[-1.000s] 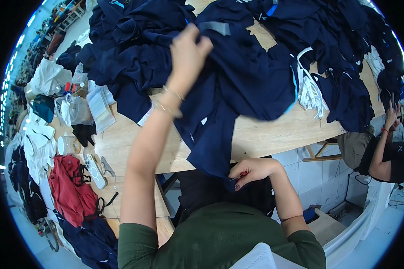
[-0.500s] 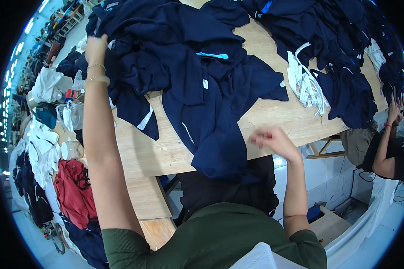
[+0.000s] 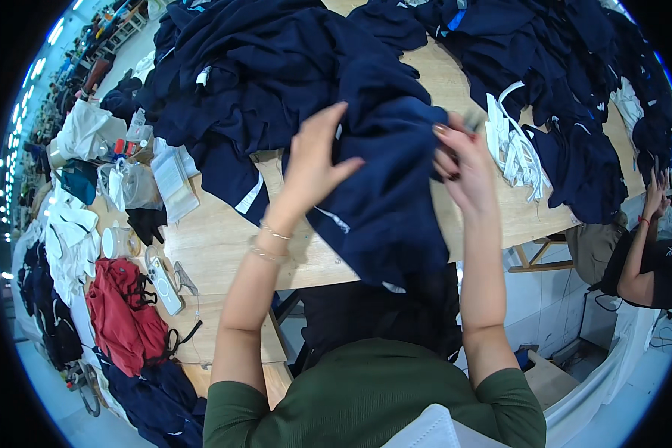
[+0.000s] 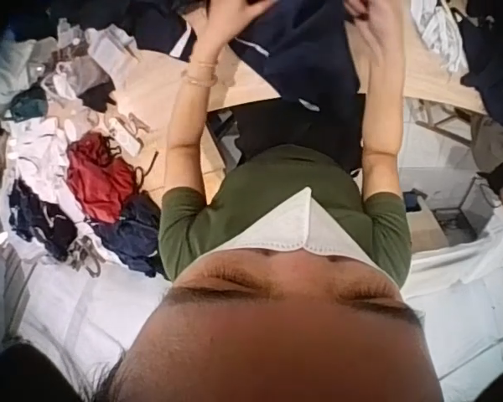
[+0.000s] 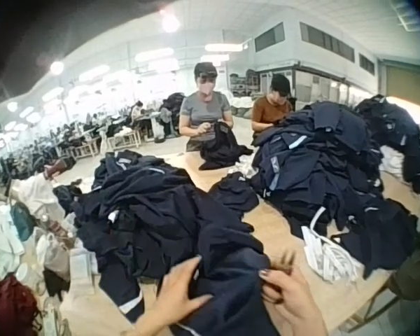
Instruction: The person is trimming loose threads from blue athletic garments using thread snips.
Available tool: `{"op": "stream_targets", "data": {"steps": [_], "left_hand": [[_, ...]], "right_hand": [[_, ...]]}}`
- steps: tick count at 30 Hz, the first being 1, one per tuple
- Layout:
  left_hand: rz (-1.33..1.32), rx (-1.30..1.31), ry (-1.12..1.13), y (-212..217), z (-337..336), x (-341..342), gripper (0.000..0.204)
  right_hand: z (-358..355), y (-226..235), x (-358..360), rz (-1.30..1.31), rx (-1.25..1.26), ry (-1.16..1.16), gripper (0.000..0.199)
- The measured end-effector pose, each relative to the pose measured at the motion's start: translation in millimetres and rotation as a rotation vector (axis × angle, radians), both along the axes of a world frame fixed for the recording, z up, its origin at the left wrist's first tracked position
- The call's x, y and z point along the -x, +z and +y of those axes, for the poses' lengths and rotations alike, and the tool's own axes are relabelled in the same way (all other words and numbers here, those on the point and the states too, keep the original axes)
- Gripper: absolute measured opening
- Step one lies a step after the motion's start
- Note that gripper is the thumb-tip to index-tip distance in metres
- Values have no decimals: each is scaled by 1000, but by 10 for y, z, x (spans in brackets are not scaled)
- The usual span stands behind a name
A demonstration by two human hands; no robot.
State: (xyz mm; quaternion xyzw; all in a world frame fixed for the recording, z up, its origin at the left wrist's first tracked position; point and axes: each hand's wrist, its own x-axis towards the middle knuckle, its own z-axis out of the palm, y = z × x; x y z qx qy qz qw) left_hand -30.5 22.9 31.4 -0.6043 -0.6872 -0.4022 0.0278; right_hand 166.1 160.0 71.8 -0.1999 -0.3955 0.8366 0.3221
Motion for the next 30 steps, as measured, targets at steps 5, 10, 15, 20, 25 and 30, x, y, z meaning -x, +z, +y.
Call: {"op": "stream_targets", "data": {"steps": [5,10,15,20,25,30], "left_hand": [[-16,-49,215,-132,235,3,10],[-211,-358,406,401,61,378,9],[-313,29,116,-53,-131,-42,11],[-647,298,-188,-784,139,-1071,36],[-821,291,-288,-803,889,-1462,36],[-963,426,-388,-574,1079,-1304,21]], "right_hand": [[133,241,-563,113,-103,-248,47],[279,101,-1385,85,-348,-229,35],[211,-206,-1847,-823,-239,126,12],[64,-415,-1731,-829,-186,220,11],[-28,-351,-1600,-662,-242,295,25],[104,-227,-1629,-301,-110,-117,37]]}}
